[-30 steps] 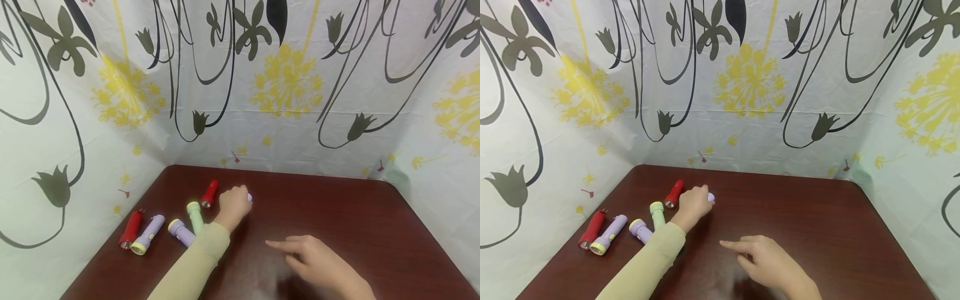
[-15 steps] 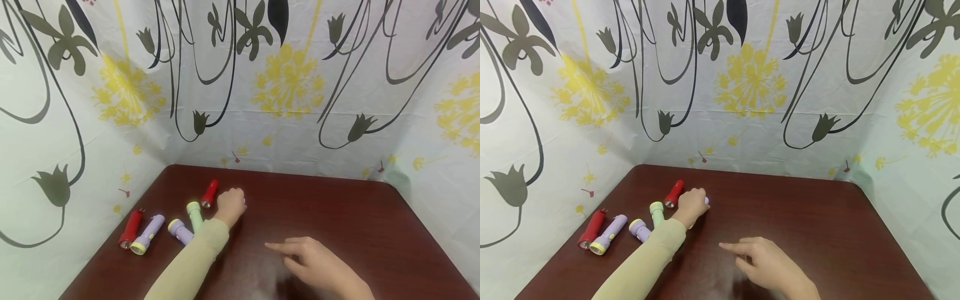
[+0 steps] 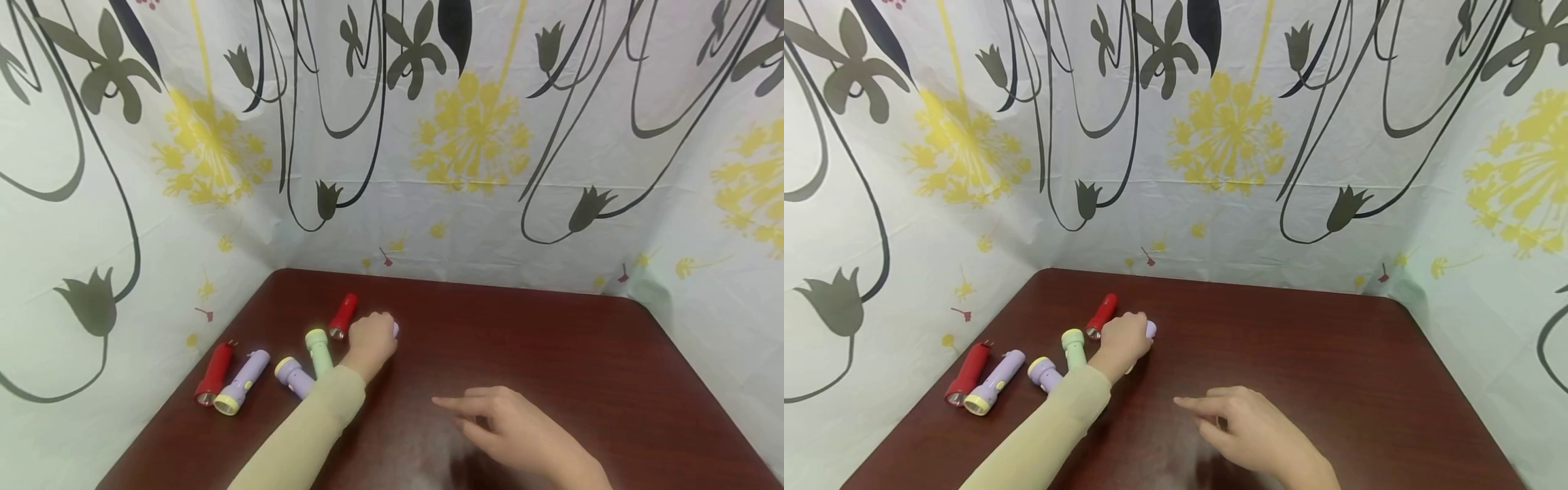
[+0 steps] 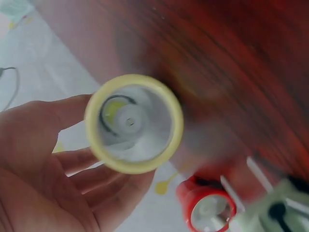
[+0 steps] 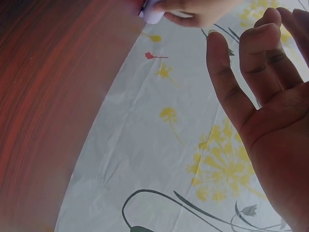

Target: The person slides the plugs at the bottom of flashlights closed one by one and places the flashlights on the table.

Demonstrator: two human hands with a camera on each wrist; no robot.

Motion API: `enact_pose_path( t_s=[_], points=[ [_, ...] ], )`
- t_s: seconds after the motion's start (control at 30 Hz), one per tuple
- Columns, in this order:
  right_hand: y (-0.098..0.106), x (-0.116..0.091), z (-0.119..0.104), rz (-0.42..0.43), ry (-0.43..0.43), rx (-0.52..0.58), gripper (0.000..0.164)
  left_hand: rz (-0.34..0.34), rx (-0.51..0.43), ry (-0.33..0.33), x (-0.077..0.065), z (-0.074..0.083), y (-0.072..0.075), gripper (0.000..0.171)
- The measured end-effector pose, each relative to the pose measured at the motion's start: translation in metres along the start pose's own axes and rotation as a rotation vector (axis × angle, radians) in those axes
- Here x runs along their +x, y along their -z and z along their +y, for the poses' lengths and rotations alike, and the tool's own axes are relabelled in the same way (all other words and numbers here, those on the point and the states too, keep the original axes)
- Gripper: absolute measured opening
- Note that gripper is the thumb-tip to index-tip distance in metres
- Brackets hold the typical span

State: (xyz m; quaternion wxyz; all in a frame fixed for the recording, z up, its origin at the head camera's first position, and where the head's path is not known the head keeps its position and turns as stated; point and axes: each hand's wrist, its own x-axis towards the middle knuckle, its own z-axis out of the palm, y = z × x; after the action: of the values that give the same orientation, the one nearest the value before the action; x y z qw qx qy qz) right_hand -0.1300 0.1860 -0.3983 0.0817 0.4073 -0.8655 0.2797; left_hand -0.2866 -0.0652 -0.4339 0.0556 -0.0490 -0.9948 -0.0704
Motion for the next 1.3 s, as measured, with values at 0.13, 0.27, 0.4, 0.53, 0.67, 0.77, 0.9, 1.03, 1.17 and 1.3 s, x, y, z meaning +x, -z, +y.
enact_pose_path(
  t_s=[0.13, 0.27, 0.4, 0.53, 0.67, 0.77, 0.9, 1.03, 1.17, 1.3],
  points=[
    [0.000, 0.000, 0.000, 0.001, -0.002, 0.005, 0.064, 0.024, -0.005, -0.019, -0.022, -0.002, 0.006, 0.023],
    [0.000, 0.001, 0.000, -0.007, -0.006, 0.012, 0.063, 0.046, 0.000, -0.045, -0.042, -0.002, 0.006, 0.018],
    [0.000, 0.002, 0.000, -0.006, 0.006, 0.011, 0.062, 0.067, 0.026, -0.088, -0.055, -0.002, 0.005, 0.019],
    [-0.001, 0.002, 0.000, -0.003, 0.016, 0.009, 0.062, 0.081, 0.053, -0.117, -0.056, -0.002, 0.003, 0.019],
    [-0.001, 0.001, -0.001, -0.016, -0.001, 0.018, 0.061, 0.064, 0.036, -0.100, -0.048, -0.004, 0.002, 0.023],
    [-0.001, 0.001, -0.001, -0.021, -0.011, 0.012, 0.060, 0.060, 0.014, -0.079, -0.039, -0.006, 0.001, 0.026],
    [-0.001, 0.001, -0.001, -0.030, -0.022, 0.009, 0.060, 0.054, -0.008, -0.053, -0.025, -0.008, 0.001, 0.030],
    [0.000, 0.002, 0.000, -0.040, -0.028, 0.013, 0.060, 0.035, -0.022, -0.016, -0.010, -0.009, 0.002, 0.035],
    [0.000, 0.003, 0.000, -0.041, -0.014, 0.021, 0.059, 0.036, -0.027, 0.000, 0.000, -0.008, 0.002, 0.037],
    [0.000, 0.003, 0.000, -0.059, -0.025, 0.050, 0.057, 0.036, -0.020, 0.003, 0.006, -0.008, -0.001, 0.038]
  ],
)
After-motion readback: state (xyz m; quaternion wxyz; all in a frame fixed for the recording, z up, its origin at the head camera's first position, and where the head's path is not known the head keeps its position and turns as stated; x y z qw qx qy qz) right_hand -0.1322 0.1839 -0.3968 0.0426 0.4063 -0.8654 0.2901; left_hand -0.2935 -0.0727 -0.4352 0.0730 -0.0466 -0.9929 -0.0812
